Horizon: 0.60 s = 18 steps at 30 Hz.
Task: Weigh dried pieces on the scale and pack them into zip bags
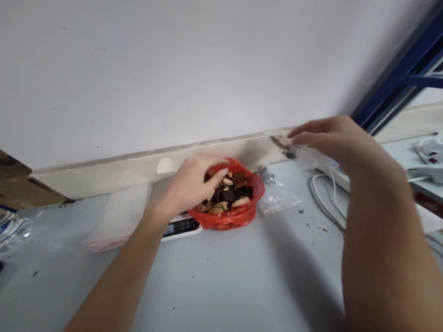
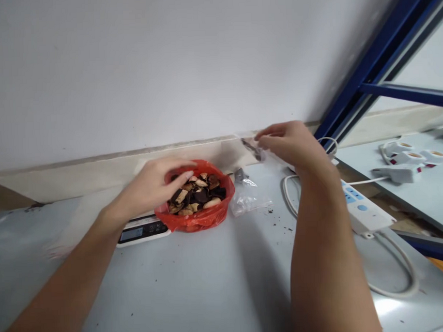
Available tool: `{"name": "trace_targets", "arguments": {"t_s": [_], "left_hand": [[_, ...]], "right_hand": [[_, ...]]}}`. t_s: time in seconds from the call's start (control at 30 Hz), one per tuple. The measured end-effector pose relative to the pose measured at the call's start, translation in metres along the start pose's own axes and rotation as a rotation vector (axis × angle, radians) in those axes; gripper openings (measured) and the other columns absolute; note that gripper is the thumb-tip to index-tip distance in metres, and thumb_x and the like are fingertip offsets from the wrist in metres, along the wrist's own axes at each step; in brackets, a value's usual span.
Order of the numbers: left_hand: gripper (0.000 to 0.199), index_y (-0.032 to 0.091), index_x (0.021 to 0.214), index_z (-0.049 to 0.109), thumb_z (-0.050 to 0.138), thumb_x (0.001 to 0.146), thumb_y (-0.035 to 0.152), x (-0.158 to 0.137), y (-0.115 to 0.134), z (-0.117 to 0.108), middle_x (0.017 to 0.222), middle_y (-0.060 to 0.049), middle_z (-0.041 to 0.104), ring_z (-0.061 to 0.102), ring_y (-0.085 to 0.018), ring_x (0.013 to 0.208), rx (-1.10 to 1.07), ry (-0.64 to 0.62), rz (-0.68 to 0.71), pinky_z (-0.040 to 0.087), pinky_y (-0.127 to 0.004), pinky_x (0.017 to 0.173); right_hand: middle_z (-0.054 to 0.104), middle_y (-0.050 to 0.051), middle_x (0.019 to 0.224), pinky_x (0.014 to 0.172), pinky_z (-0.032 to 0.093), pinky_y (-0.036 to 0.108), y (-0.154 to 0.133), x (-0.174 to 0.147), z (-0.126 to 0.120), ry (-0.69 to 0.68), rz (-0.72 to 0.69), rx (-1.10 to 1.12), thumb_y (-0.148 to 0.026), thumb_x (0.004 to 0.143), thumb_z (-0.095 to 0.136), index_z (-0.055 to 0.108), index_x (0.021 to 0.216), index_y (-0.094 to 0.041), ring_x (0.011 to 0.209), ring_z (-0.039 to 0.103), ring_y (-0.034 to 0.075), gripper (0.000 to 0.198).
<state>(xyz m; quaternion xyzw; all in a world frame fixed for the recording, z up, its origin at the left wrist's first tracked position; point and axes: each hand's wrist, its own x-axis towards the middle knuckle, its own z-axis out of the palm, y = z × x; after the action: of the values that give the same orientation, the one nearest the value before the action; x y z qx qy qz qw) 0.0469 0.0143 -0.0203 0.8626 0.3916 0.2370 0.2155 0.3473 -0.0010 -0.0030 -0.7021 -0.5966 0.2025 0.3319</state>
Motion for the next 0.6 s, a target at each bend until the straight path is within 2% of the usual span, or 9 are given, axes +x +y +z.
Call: {"name": "trace_targets", "arguments": {"t_s": [0.03, 0.1, 0.17, 0.23, 0.3, 0.37, 0.43, 0.5, 0.6], "left_hand": [[0.040, 0.019, 0.130, 0.074, 0.057, 0.100, 0.038, 0.000, 0.000, -0.002, 0.133, -0.009, 0.076, 0.070, -0.026, 0.119, -0.072, 0.106, 0.002, 0.055, -0.038, 0.106], [0.054, 0.019, 0.143, 0.065, 0.067, 0.093, 0.042, -0.001, 0.000, -0.008, 0.152, -0.011, 0.065, 0.064, -0.028, 0.133, -0.219, 0.258, 0.021, 0.056, -0.037, 0.108], [0.057, 0.022, 0.143, 0.064, 0.071, 0.091, 0.043, -0.004, 0.000, -0.015, 0.158, -0.010, 0.060, 0.061, -0.028, 0.139, -0.327, 0.259, 0.043, 0.056, -0.037, 0.107], [0.039, 0.021, 0.125, 0.073, 0.070, 0.093, 0.043, -0.007, -0.002, -0.023, 0.137, -0.010, 0.073, 0.071, -0.026, 0.124, -0.378, 0.191, 0.034, 0.060, -0.035, 0.100], [0.028, 0.019, 0.102, 0.075, 0.071, 0.093, 0.044, -0.008, -0.006, -0.031, 0.103, -0.007, 0.080, 0.077, -0.023, 0.098, -0.393, 0.196, -0.004, 0.063, -0.034, 0.088], [0.026, 0.018, 0.091, 0.072, 0.075, 0.090, 0.045, -0.008, -0.014, -0.037, 0.083, -0.004, 0.077, 0.076, -0.021, 0.081, -0.399, 0.310, -0.048, 0.063, -0.032, 0.077], [0.026, 0.019, 0.088, 0.070, 0.077, 0.089, 0.044, -0.008, -0.022, -0.041, 0.077, -0.003, 0.075, 0.075, -0.019, 0.075, -0.369, 0.454, -0.097, 0.062, -0.030, 0.072], [0.023, 0.020, 0.087, 0.070, 0.077, 0.089, 0.042, -0.008, -0.029, -0.045, 0.077, -0.003, 0.075, 0.075, -0.019, 0.076, -0.299, 0.549, -0.143, 0.061, -0.029, 0.072], [0.019, 0.021, 0.089, 0.072, 0.074, 0.092, 0.039, -0.011, -0.035, -0.053, 0.078, -0.002, 0.075, 0.076, -0.020, 0.079, -0.207, 0.562, -0.206, 0.060, -0.028, 0.073]], "right_hand": [[0.077, 0.008, 0.088, 0.088, 0.054, 0.043, -0.017, -0.005, 0.001, 0.010, -0.012, 0.061, -0.036, 0.077, 0.069, 0.080, 0.087, -0.025, 0.096, 0.070, 0.031, 0.018], [0.078, 0.006, 0.090, 0.087, 0.053, 0.039, -0.046, -0.014, 0.007, -0.116, -0.095, 0.156, -0.032, 0.074, 0.071, 0.080, 0.080, -0.025, 0.091, 0.068, 0.026, 0.013], [0.077, 0.006, 0.088, 0.081, 0.053, 0.037, -0.065, -0.019, 0.019, -0.311, -0.188, 0.247, -0.035, 0.073, 0.076, 0.080, 0.077, -0.023, 0.084, 0.067, 0.023, 0.013], [0.077, 0.006, 0.087, 0.075, 0.054, 0.035, -0.074, -0.019, 0.032, -0.444, -0.242, 0.353, -0.040, 0.072, 0.081, 0.080, 0.081, -0.021, 0.079, 0.068, 0.021, 0.021], [0.077, 0.007, 0.091, 0.073, 0.056, 0.035, -0.076, -0.016, 0.045, -0.459, -0.244, 0.461, -0.047, 0.074, 0.084, 0.080, 0.094, -0.018, 0.080, 0.070, 0.022, 0.035], [0.078, 0.009, 0.095, 0.075, 0.058, 0.035, -0.075, -0.013, 0.055, -0.428, -0.195, 0.544, -0.062, 0.081, 0.078, 0.078, 0.108, -0.018, 0.085, 0.073, 0.023, 0.051], [0.079, 0.010, 0.097, 0.077, 0.060, 0.037, -0.073, -0.010, 0.059, -0.439, -0.132, 0.586, -0.077, 0.087, 0.065, 0.077, 0.113, -0.020, 0.088, 0.075, 0.024, 0.064], [0.080, 0.010, 0.096, 0.077, 0.061, 0.037, -0.072, -0.008, 0.061, -0.498, -0.116, 0.553, -0.081, 0.084, 0.067, 0.079, 0.104, -0.021, 0.086, 0.075, 0.024, 0.065], [0.076, 0.006, 0.078, 0.071, 0.057, 0.033, -0.074, -0.009, 0.060, -0.556, -0.191, 0.422, -0.068, 0.074, 0.085, 0.077, 0.076, -0.021, 0.071, 0.068, 0.019, 0.048]]}}
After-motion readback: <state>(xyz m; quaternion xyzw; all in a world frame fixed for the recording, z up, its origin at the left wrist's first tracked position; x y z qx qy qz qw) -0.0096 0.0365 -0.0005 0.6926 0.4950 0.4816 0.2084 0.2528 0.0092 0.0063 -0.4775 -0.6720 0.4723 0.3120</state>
